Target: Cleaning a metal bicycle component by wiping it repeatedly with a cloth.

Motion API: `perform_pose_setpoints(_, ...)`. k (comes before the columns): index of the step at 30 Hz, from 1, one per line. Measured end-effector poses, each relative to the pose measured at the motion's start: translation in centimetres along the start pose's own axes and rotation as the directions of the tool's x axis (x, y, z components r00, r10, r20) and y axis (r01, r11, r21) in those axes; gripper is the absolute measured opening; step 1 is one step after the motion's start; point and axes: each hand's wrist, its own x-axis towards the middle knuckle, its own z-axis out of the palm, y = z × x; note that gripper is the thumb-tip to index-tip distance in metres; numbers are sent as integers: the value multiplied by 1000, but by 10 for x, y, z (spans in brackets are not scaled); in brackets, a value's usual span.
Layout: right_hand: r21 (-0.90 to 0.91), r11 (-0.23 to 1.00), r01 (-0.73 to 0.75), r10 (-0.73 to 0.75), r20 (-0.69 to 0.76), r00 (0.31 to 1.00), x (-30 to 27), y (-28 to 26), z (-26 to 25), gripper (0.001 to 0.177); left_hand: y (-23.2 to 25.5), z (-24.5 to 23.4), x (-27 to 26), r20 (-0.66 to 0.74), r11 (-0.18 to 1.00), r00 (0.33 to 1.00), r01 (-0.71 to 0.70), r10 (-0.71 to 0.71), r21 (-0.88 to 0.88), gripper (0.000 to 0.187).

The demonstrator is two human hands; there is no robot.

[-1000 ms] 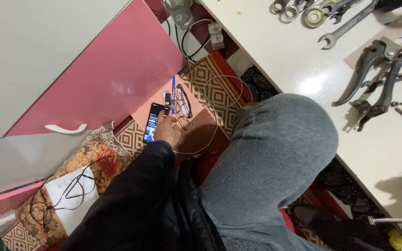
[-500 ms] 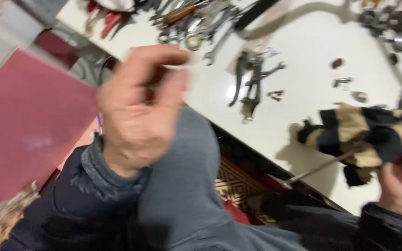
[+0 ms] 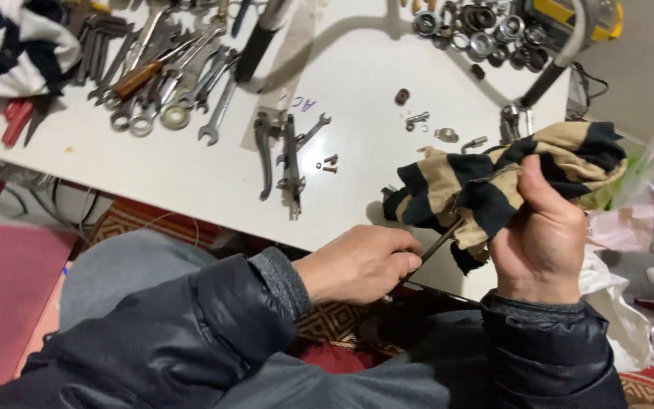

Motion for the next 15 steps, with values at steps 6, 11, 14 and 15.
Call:
perform_pose_setpoints(6,-15,999,44,-44,6,999,-6,-1,-1,32,-2,11,19,-1,959,991,131,-136,-251,36)
perform_pose_setpoints(11,-66,991,118,-119,-18,993,-5,3,-2,36,10,21,9,15,899,971,229,-241,-373,24)
perform_pose_setpoints(14,-69,991,114,-123,-135,983,-3,5,-4,30,3,33,11,-120,963,987,71,-105,-258,19)
perform_pose_setpoints(15,-89,988,126,-136,-124,983,-3,7,-4,29,3,34,11,-151,970,984,61,-98,-234,19)
